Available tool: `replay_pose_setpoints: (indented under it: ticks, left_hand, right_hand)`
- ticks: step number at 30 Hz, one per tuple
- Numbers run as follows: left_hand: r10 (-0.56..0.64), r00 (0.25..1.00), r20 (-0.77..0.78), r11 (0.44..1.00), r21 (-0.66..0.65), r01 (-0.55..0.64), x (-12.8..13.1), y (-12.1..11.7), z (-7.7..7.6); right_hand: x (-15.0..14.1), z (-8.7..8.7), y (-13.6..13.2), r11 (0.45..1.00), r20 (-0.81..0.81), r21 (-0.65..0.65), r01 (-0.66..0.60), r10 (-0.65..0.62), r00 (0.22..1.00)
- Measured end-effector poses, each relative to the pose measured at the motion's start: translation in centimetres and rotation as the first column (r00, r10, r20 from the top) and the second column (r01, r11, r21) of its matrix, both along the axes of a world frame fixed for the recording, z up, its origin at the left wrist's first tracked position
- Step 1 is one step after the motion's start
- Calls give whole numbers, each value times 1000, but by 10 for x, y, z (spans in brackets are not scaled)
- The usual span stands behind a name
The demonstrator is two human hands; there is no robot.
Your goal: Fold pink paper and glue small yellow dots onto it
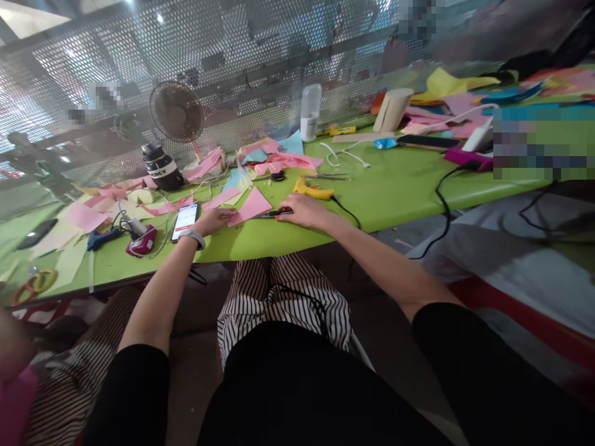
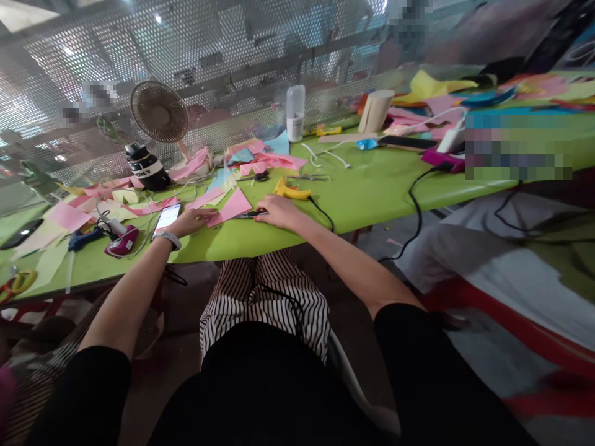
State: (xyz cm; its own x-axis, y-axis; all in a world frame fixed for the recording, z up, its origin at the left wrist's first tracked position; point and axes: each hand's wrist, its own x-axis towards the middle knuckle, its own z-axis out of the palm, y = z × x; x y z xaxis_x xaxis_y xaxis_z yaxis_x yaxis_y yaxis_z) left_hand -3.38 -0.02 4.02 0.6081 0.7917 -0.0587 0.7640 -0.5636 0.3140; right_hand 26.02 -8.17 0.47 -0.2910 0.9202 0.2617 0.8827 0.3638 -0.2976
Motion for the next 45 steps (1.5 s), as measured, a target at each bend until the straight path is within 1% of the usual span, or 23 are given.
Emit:
replay_pose_setpoints:
  ticks: [8,15,23,29,36,42,45]
  left_hand:
    - [-28,998,-63,998,51,31,-3,-7,-15]
    - [-44,994,-98,996,79,52,-5,-4,-24]
    - [-47,994,-100,994,92,56,-4,-6,-24]
    - [-56,995,-88,993,95,64,-4,-6,-25]
    - [-65,995,-78,992,102,73,-4,-7,-25]
    - [-60,996,-64,993,101,66,-5,-4,-28]
    - [-63,997,-44,993,100,67,-5,-2,-30]
  right_hand:
    - [-27,1,7,999,-21,-5,-33,33,999]
    - [-21,1,5,996,-54,-21,-82,81,995]
    - [-35,-1,12,994,-65,-15,-105,103,993]
    - [-36,0,11,990,-78,-21,-139,137,988]
    - [-43,2,16,982,-78,-35,-184,181,980]
    - [-43,2,19,983,-76,-52,-176,172,982]
    - [-45,3,21,980,-87,-60,-192,186,979]
